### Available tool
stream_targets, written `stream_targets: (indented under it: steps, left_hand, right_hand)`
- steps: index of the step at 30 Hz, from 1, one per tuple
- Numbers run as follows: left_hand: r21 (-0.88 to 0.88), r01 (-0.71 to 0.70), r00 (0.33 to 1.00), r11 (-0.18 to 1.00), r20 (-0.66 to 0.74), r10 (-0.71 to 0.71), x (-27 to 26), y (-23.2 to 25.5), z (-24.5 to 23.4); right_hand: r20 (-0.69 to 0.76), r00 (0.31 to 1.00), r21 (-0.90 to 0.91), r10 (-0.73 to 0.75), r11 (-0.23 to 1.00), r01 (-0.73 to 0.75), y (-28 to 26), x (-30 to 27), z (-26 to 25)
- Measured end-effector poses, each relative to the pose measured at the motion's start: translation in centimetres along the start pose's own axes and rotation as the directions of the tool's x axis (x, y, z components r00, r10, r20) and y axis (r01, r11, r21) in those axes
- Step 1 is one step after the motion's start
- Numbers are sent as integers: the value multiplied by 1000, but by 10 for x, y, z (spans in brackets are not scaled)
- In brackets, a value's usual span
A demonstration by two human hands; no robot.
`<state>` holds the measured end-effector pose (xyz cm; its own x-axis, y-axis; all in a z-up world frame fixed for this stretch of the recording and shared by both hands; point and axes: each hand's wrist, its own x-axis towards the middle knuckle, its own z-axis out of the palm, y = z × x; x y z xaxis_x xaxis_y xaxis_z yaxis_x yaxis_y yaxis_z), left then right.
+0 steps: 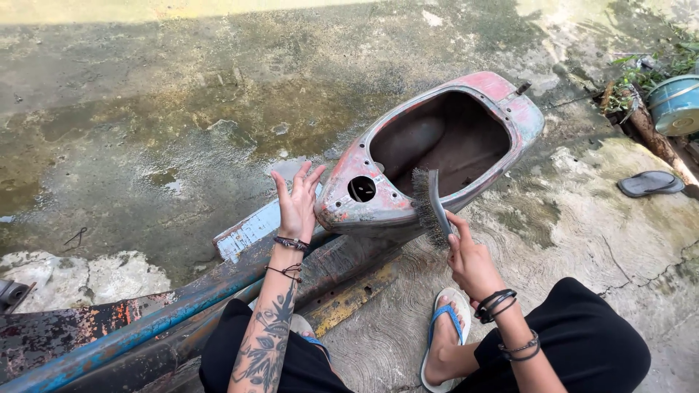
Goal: Cleaning a motorcycle body part using a wire brush to remove rust or paint in preparation for repair.
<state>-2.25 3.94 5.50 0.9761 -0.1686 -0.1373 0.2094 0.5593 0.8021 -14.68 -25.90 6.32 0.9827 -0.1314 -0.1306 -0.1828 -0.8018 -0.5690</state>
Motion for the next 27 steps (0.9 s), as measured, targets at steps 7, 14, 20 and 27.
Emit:
stream_targets:
  steps: [7,14,20,27]
  left_hand:
    - [70,-4,1000,998,24,3,16,-17,-17]
    - [-96,4,1000,995,27,-1,1,-2,-4]
    - [-75,-2,1000,997,25,4,11,-13,-15]
    - [-11,12,1000,1000,13,-12,16,-21,-19]
  right_hand:
    - [139,959,11,-248,968,249,-92,3,54]
    - [217,961,41,-172,985,167,-61,9,21]
    - [198,978,-19,-60,998,65,-5,27,-16]
    - [239,964,-236,-119,956,176,-79,64,-20]
